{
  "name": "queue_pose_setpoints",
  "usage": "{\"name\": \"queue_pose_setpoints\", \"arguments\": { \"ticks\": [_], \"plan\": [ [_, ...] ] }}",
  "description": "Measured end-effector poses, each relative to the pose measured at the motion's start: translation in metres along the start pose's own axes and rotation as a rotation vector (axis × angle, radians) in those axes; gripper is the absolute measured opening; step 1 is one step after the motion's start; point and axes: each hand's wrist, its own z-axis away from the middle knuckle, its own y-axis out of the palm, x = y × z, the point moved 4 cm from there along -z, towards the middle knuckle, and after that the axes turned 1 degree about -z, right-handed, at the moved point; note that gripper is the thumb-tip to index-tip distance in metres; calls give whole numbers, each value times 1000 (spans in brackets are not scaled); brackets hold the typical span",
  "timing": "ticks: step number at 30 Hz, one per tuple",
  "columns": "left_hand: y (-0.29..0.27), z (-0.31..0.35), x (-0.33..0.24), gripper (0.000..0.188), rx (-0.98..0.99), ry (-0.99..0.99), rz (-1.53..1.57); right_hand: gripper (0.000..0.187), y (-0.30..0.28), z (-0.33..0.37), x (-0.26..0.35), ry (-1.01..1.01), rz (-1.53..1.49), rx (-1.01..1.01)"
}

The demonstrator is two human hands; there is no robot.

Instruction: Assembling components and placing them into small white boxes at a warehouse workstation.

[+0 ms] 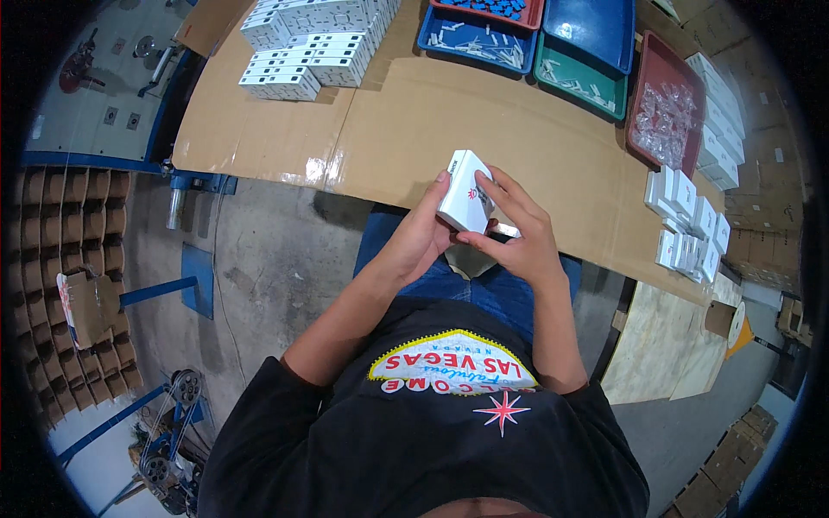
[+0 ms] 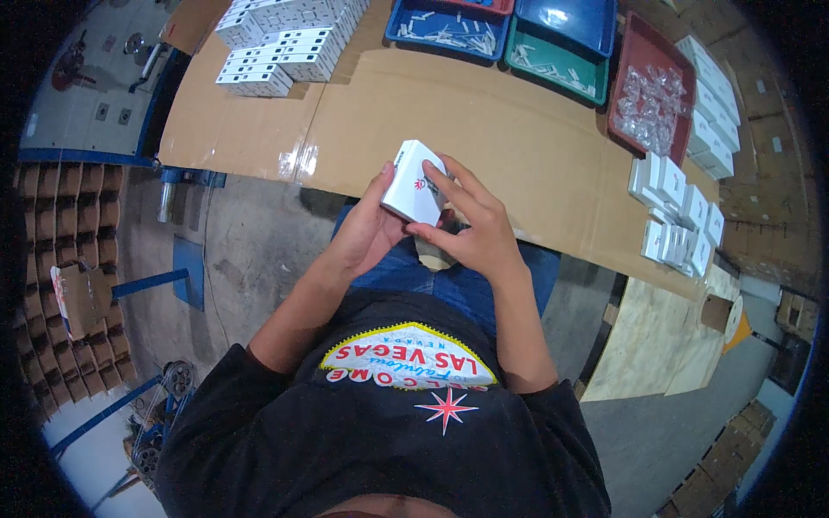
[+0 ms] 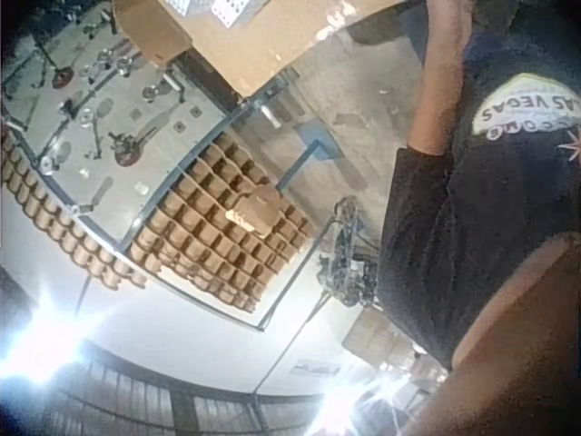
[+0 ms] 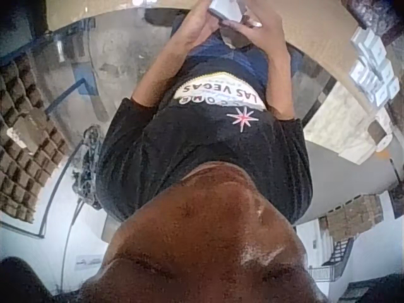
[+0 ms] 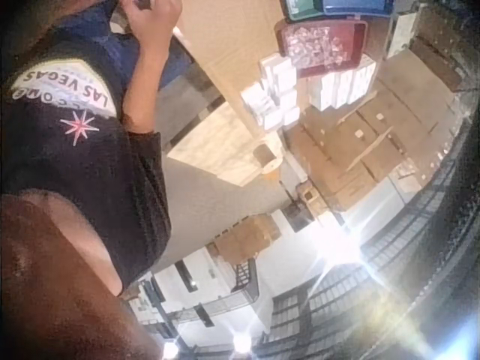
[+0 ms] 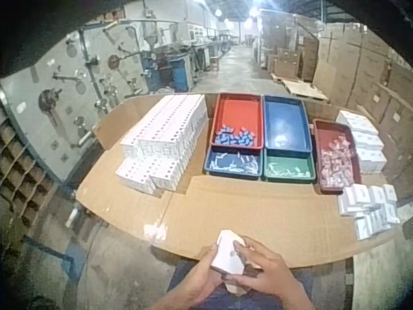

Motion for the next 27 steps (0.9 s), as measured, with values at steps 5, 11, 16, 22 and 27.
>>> {"name": "queue_pose_setpoints", "arguments": {
  "ticks": [5,11,16,22,27],
  "plan": [
    [-10,0,2,61,-115,24,-104,77,2,-1,-7,-43,83,-3],
    [-24,2,2,47,-79,94,-168,77,1,-5,1,-93,139,-20],
    [-26,6,-7,46,-115,256,-131,74,-3,-6,15,-85,78,-198],
    [-38,9,-7,53,-22,383,-117,39,4,3,17,262,-372,-119],
    [-48,12,-6,61,15,378,-90,30,3,5,40,17,-191,-284]
  ]
}}
